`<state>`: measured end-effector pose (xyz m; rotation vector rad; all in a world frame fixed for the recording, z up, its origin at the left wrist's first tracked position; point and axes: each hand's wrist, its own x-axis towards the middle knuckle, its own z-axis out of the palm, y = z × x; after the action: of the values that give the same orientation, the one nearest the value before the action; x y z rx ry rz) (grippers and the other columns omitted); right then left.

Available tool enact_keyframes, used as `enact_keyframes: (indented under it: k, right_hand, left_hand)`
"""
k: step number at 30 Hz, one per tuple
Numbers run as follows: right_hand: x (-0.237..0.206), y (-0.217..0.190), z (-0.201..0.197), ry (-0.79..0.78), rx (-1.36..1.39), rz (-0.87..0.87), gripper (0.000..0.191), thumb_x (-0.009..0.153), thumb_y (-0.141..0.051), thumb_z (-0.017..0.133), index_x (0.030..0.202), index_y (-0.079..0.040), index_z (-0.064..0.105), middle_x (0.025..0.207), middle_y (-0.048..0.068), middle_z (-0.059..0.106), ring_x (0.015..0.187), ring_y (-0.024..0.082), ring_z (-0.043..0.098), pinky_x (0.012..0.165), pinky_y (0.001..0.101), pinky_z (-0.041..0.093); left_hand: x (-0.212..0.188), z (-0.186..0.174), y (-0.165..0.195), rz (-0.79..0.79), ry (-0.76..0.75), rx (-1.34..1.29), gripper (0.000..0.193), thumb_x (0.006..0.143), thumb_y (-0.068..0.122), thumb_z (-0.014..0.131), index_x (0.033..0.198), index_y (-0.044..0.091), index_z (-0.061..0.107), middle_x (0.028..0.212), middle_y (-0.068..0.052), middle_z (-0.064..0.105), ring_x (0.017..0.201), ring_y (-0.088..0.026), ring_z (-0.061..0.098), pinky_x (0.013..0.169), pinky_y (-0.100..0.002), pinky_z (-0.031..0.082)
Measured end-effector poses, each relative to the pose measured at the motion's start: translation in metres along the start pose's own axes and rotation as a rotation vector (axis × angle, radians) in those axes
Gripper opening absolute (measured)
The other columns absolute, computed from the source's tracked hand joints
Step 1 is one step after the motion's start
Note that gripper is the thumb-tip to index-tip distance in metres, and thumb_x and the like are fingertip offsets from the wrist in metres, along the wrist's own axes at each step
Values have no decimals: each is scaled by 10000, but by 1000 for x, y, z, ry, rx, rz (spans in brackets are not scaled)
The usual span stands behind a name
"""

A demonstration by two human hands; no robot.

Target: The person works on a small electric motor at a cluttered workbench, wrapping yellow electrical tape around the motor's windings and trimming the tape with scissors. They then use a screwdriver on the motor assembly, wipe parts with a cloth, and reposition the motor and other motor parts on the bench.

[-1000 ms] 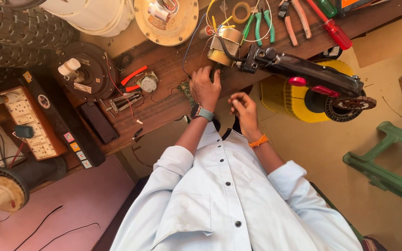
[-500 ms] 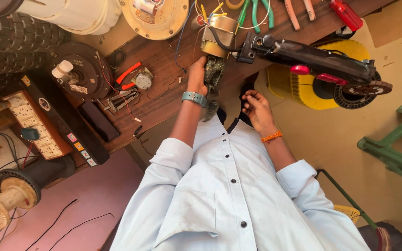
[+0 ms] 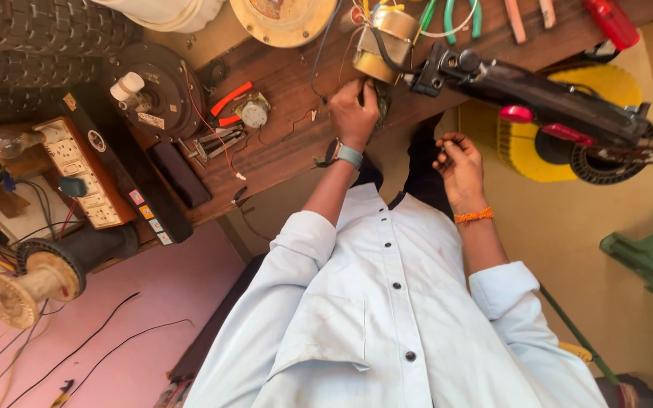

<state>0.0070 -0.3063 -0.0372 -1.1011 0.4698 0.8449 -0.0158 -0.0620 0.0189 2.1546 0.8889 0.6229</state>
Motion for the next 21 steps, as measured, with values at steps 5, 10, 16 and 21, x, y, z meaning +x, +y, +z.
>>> enact_keyframes:
  k: [5,10,16,21]
  right_hand:
    - [-1,9,-4,-18,-3,16,87,1029,-67,581,1100,-83,629,978,29,678,733,76,592,684,272,550]
    - [-7,13,0,-22,-129,-54,77,1043,-67,580,1100,-67,631,991,32,681,739,66,583,702,260,556]
    - [-13,15,15,-87,-337,-94,105,1030,-61,563,1094,-48,645,994,34,688,754,56,587,707,244,545]
    - [-11,12,29,-204,-544,-12,111,1020,-73,568,1073,-37,658,966,25,687,748,56,590,701,239,541]
  left_hand:
    - [13,4,-21,-865,-52,-580,269,1000,172,594,887,-39,717,807,-67,645,748,-182,562,682,-357,465]
    - [-11,-59,-38,-598,-179,-434,249,989,190,631,1077,-15,741,892,28,742,809,-76,663,735,-257,537]
    - [-75,-160,-80,-750,-132,-456,224,1056,183,583,1113,38,745,854,42,649,681,-32,538,572,-214,440]
    - [-132,-205,-136,-847,-55,-732,180,1081,190,621,1104,47,727,821,46,649,662,-52,536,572,-225,435]
